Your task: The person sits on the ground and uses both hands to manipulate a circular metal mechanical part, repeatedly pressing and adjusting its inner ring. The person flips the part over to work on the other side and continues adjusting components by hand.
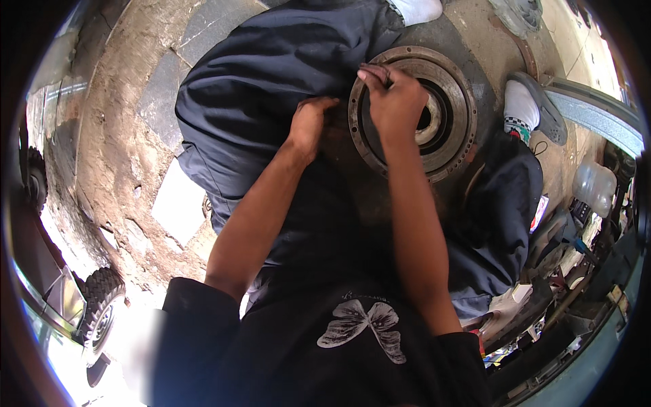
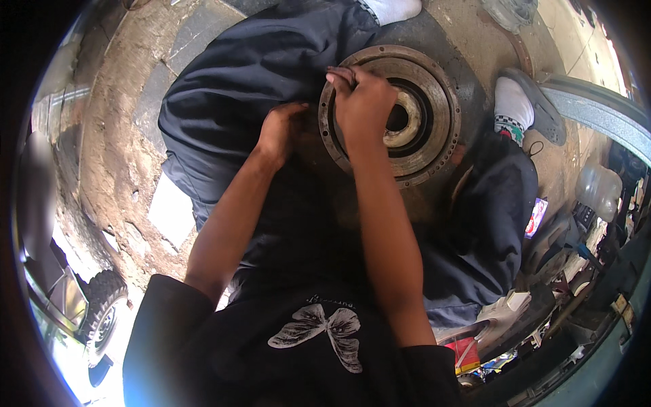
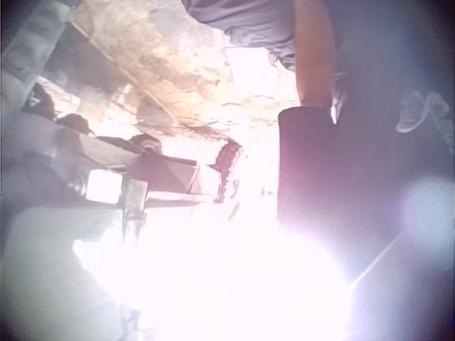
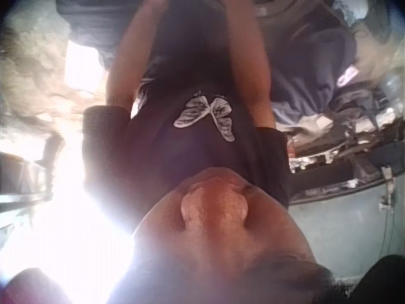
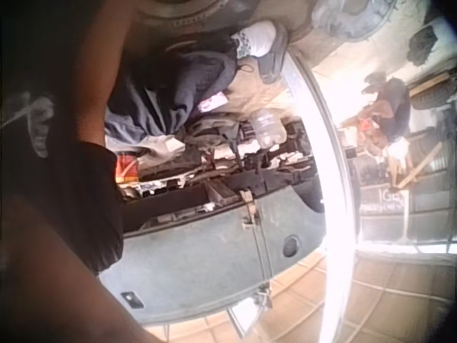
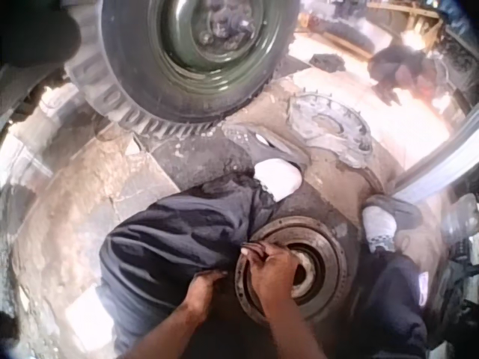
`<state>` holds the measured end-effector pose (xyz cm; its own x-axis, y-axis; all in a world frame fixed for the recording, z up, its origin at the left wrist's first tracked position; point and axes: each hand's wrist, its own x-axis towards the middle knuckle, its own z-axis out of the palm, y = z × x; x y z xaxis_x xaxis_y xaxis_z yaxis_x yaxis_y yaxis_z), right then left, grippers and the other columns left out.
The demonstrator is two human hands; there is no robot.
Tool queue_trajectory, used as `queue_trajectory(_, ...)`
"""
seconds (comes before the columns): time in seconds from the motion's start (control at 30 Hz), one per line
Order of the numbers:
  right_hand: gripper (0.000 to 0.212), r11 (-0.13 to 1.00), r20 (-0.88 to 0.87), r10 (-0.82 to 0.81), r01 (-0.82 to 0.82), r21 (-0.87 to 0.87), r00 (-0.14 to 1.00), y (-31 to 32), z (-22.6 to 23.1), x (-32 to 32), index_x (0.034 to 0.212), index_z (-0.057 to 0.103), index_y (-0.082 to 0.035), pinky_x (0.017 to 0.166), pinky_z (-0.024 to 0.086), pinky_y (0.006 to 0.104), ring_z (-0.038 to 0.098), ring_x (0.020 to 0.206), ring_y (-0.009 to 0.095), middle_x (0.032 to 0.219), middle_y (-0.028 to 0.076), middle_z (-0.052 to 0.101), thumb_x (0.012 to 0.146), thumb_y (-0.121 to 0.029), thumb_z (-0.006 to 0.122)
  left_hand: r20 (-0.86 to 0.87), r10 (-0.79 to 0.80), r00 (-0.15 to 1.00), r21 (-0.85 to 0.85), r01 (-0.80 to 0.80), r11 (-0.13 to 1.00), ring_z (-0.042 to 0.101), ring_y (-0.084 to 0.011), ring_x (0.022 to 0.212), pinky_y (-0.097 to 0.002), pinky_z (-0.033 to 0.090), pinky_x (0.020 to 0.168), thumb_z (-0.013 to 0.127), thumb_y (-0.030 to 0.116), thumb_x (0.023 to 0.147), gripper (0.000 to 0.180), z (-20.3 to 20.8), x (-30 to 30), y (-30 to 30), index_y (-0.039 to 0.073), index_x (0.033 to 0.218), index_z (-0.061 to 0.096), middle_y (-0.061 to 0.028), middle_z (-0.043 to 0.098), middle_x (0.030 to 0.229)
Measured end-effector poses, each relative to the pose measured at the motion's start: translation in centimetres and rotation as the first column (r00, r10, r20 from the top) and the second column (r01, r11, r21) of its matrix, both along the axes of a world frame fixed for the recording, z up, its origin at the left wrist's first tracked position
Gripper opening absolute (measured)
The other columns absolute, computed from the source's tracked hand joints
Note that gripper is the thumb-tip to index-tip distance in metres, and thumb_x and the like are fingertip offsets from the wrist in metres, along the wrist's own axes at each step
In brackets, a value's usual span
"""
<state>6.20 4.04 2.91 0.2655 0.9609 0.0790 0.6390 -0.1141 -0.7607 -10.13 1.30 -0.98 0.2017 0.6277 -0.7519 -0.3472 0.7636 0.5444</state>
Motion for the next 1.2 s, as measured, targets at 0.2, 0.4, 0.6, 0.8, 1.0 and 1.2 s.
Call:
queue_trajectory(0.2,0.019,0.998,0.017,0.025,-0.026,0.051,1.000,-2.1,-0.8,-0.3,0.096,0.084,-0.007,0.074,0.057,0.0375,0.075,0.078,0.030,0.085,0.013,0.078,0.082,-0.019,0.090,-0.049,0.035,0.998,-0.001,-0.035,0.999,0.069,-0.0244,0.092,-0.0409,0.057,0.081,0.062,0.025,0.097,0.030,-1.1,-0.3,-0.1,0.000,0.111,0.073,-0.0116,0.073,0.106)
queue_trajectory(0.4,0.023,0.993,-0.133,-0.008,-0.008,-0.122,0.991,-0.2,1.6,2.1,0.100,0.084,-0.006,0.080,0.057,0.0325,0.077,0.084,0.024,0.091,0.014,0.080,0.087,-0.025,0.089,-0.046,-0.013,0.999,-0.004,0.013,1.000,0.068,-0.0232,0.097,-0.0382,0.053,0.086,0.065,0.030,0.096,0.033,1.3,0.4,0.2,0.004,0.114,0.074,-0.0102,0.073,0.109)
queue_trajectory(0.6,0.031,0.962,-0.502,-0.268,0.252,-0.102,0.823,-10.4,4.7,6.8,0.113,0.076,0.004,0.092,0.054,0.0302,0.072,0.096,0.016,0.104,0.010,0.079,0.096,-0.021,0.082,-0.114,-0.064,0.991,0.030,0.067,0.997,0.062,-0.0257,0.119,-0.0394,0.045,0.104,0.070,0.037,0.097,0.049,0.3,0.5,-0.2,0.003,0.132,0.067,-0.0126,0.070,0.128)
queue_trajectory(0.8,0.034,0.738,-0.618,-0.595,0.654,-0.167,0.514,-16.7,3.2,14.5,0.126,0.070,0.003,0.101,0.049,0.0294,0.067,0.109,0.015,0.118,0.007,0.074,0.103,-0.021,0.075,-0.233,-0.133,0.963,0.188,0.178,0.966,0.055,-0.0247,0.129,-0.0365,0.039,0.113,0.069,0.038,0.101,0.058,1.1,1.8,-0.3,-0.002,0.143,0.061,-0.0128,0.064,0.138)
queue_trajectory(1.0,0.033,0.587,-0.825,-0.505,0.801,-0.114,0.253,-13.5,-1.2,15.1,0.125,0.066,0.000,0.099,0.049,0.0322,0.065,0.106,0.016,0.113,0.005,0.072,0.106,-0.026,0.072,-0.408,-0.088,0.909,0.281,0.216,0.935,0.058,-0.0219,0.122,-0.0354,0.041,0.109,0.066,0.035,0.106,0.050,1.3,3.7,0.5,-0.004,0.137,0.065,-0.0122,0.066,0.134)
queue_trajectory(1.2,0.035,0.552,-0.685,-0.615,0.834,-0.022,0.390,-12.3,-3.0,12.3,0.122,0.064,0.004,0.102,0.049,0.0354,0.067,0.109,0.019,0.114,0.012,0.074,0.107,-0.027,0.069,-0.585,-0.111,0.803,0.412,0.413,0.812,0.061,-0.0221,0.120,-0.0333,0.043,0.108,0.067,0.035,0.106,0.050,1.6,5.8,5.4,-0.007,0.135,0.066,-0.0127,0.070,0.131)
